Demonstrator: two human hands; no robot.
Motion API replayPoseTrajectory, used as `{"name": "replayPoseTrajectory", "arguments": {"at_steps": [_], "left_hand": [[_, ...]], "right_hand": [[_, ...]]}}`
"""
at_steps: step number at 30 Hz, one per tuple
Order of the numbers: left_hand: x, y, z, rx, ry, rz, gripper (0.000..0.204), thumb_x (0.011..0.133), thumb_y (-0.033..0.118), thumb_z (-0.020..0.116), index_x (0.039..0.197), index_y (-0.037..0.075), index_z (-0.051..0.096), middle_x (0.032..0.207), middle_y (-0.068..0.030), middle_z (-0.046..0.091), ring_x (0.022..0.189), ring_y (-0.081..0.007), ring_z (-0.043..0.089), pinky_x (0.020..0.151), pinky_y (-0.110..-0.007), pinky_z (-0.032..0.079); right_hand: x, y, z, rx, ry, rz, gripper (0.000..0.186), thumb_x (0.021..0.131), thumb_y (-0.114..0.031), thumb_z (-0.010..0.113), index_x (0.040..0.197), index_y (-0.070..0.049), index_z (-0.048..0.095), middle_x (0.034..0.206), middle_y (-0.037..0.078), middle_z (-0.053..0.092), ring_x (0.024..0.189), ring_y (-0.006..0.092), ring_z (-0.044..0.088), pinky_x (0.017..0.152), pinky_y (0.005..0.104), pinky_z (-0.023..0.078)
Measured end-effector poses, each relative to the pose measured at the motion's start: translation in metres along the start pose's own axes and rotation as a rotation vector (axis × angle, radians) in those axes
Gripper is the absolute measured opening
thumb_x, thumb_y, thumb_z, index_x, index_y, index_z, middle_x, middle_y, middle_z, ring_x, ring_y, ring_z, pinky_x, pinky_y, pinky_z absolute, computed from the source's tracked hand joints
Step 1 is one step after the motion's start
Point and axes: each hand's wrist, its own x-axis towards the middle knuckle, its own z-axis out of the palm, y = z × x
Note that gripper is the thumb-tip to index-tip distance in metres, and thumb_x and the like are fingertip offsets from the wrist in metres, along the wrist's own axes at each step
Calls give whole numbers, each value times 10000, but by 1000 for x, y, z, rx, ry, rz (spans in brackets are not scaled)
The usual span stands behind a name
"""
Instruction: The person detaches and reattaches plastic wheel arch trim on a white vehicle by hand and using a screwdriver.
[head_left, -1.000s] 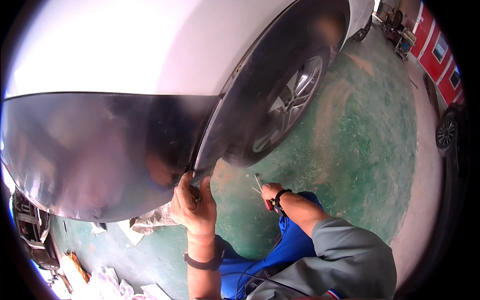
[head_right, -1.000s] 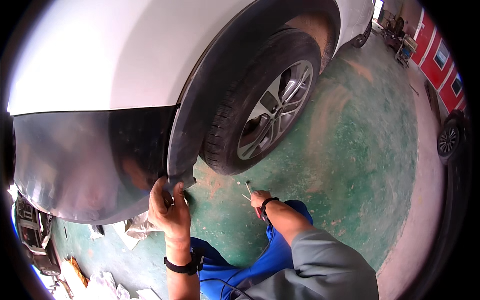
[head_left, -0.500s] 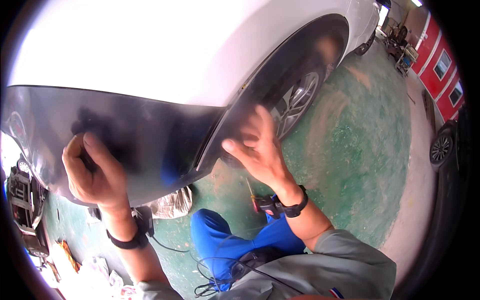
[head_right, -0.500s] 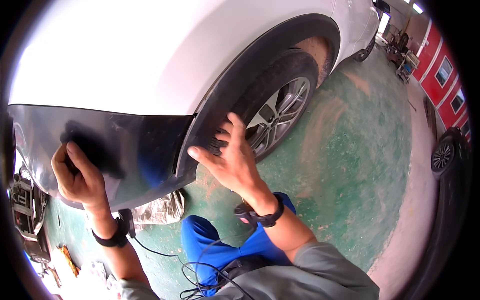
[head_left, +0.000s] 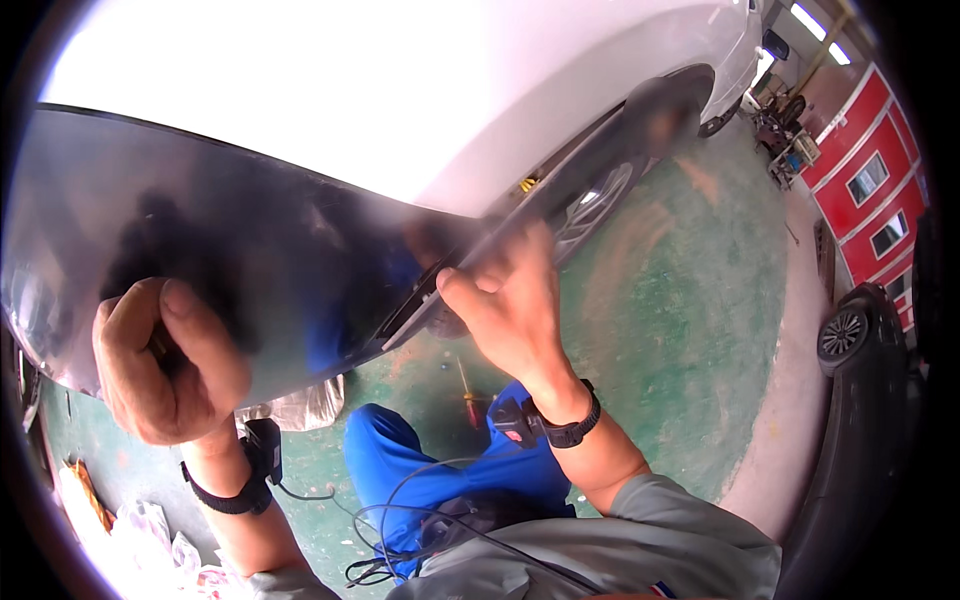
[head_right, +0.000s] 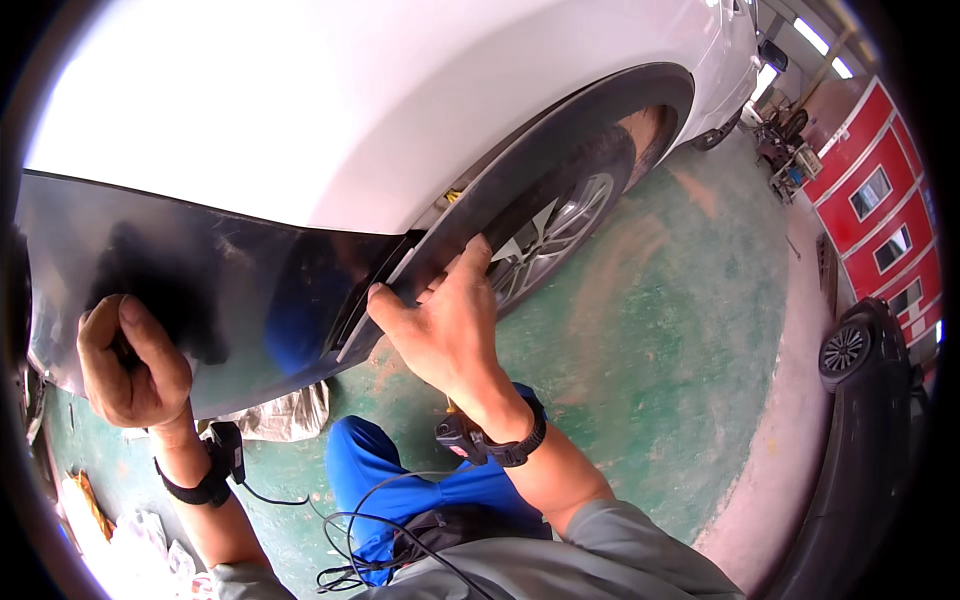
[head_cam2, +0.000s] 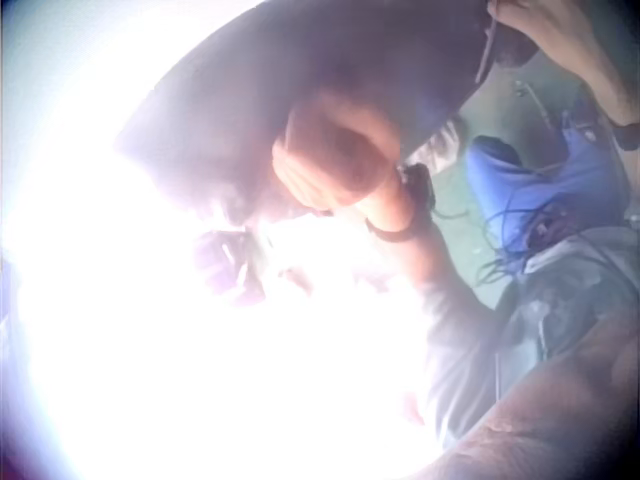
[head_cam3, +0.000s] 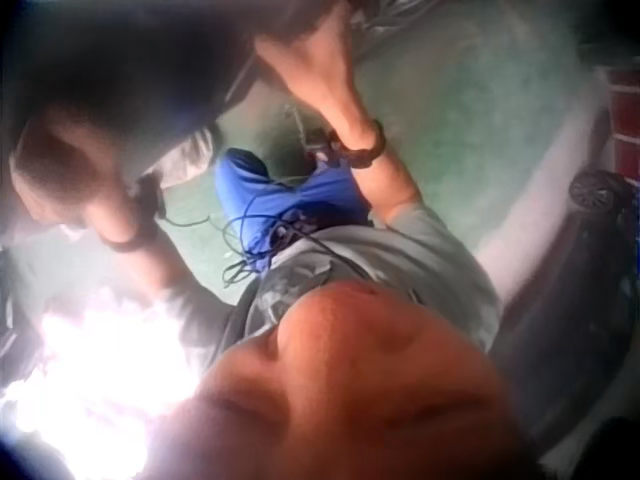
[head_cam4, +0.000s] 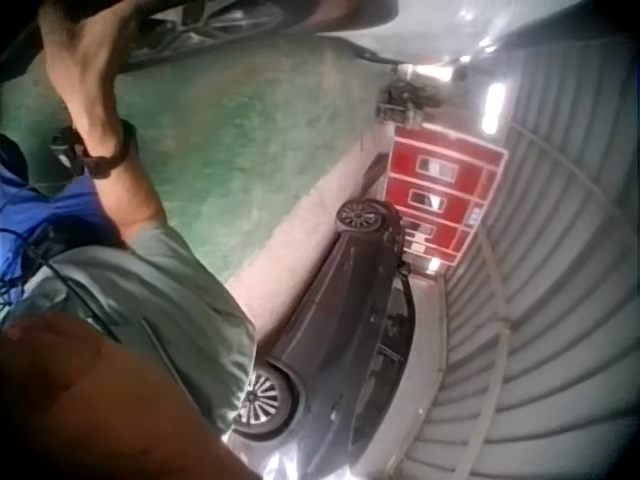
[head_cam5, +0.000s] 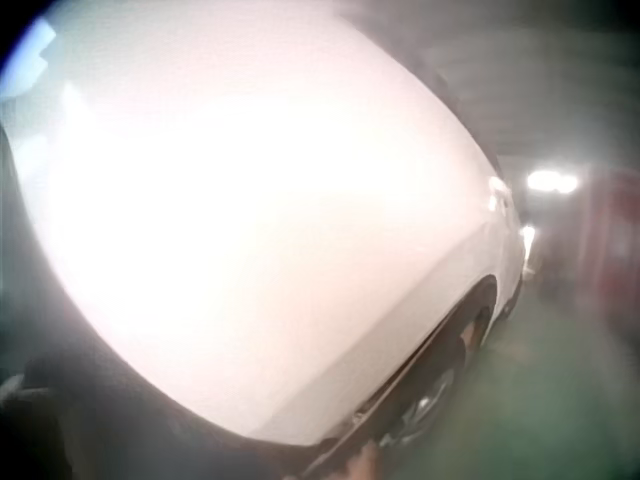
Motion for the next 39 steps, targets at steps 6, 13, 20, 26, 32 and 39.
{"name": "replayPoseTrajectory", "arguments": {"at_steps": [6, 13, 20, 26, 32, 39], "left_hand": [[-4, 0, -5, -102, -49, 34, 34, 856, -67, 590, 876, -94, 598, 700, -120, 587, 524, -191, 449, 479, -278, 323], [-9, -5, -13, -226, -66, -13, 47, 878, -66, 562, 917, -90, 564, 741, -141, 598, 570, -204, 498, 546, -287, 418], [-18, -15, -6, -271, -2, -24, 78, 891, -41, 653, 937, -103, 657, 838, -138, 681, 643, -148, 580, 584, -226, 463], [-24, -8, 5, -371, 43, -109, 101, 912, -23, 625, 953, -110, 656, 788, -154, 689, 571, -124, 572, 540, -197, 451], [-26, -13, 0, -376, 12, -44, 101, 901, 1, 653, 914, -96, 675, 766, -136, 700, 561, -113, 588, 531, -190, 460], [-18, -30, 0, -394, 17, 78, 110, 881, 31, 698, 856, -76, 701, 747, -107, 714, 566, -104, 613, 527, -187, 477]], "right_hand": [[-4, 5, -8, 63, -70, 36, 626, 793, 152, 554, 1331, 12, 266, 1231, 180, 533, 1087, 247, 636, 904, 358, 542], [-2, -6, -3, 27, -104, 5, 632, 830, 112, 592, 1347, 13, 240, 1192, 167, 575, 1098, 260, 643, 927, 384, 543], [16, 34, -46, 327, -74, 47, 367, 934, -287, 688, 1155, -34, 541, 1072, 51, 628, 938, 103, 599, 783, 240, 485], [34, 48, -11, 791, 159, 94, 563, 1012, -519, 429, 1280, -30, 502, 1261, 77, 537, 1125, 170, 501, 995, 343, 404], [31, 37, 22, 616, 416, -62, 663, 1032, -512, 339, 1423, 22, 372, 1458, 128, 378, 1310, 219, 379, 1136, 352, 289], [32, 31, 28, 544, 440, -90, 730, 1037, -538, 313, 1476, 45, 277, 1515, 130, 316, 1363, 226, 343, 1174, 349, 247]]}}
